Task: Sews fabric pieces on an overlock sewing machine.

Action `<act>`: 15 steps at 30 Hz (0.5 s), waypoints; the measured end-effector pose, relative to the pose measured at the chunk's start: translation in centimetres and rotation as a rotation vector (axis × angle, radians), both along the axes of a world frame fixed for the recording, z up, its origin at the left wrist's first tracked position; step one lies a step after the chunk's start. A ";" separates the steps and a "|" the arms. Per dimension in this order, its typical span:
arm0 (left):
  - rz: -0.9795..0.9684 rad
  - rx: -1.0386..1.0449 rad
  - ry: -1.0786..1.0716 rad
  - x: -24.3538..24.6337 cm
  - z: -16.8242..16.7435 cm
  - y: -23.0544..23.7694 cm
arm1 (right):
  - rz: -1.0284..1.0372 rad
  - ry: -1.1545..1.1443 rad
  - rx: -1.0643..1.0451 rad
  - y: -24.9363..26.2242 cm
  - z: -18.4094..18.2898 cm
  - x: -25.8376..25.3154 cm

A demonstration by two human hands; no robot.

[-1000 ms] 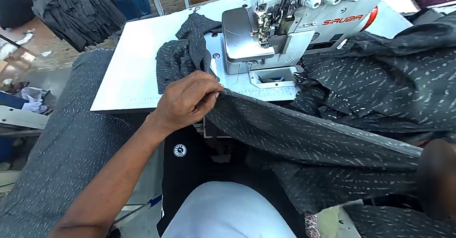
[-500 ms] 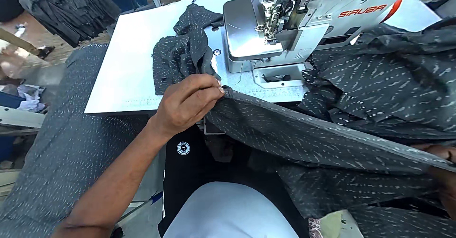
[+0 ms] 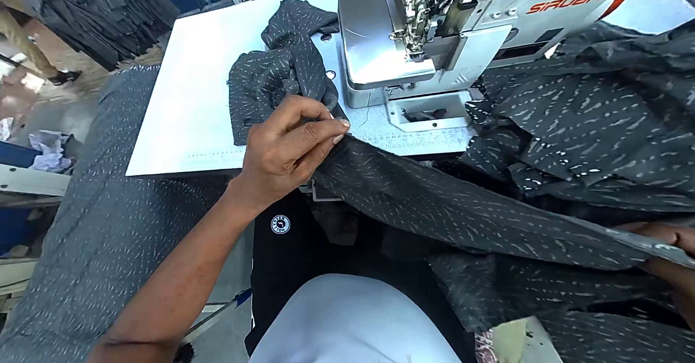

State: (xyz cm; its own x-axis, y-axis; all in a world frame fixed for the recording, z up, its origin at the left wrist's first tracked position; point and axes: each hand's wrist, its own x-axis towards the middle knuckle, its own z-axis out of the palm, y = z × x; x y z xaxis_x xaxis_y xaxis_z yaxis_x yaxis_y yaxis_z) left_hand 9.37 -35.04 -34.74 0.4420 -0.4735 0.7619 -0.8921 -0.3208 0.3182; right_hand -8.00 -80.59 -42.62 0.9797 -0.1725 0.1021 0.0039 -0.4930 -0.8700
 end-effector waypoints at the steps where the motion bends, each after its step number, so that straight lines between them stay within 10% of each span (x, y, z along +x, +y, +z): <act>1: -0.004 0.022 0.024 -0.1 0.1 -0.1 | -0.037 0.117 -0.196 1.5 1.7 0.2; 5: -0.042 0.120 0.163 -0.5 0.6 -0.7 | 0.096 0.119 -0.645 5.6 3.6 1.7; 15: -0.058 0.318 0.128 -1.5 1.7 -1.1 | 0.329 -0.419 0.045 22.8 4.9 9.8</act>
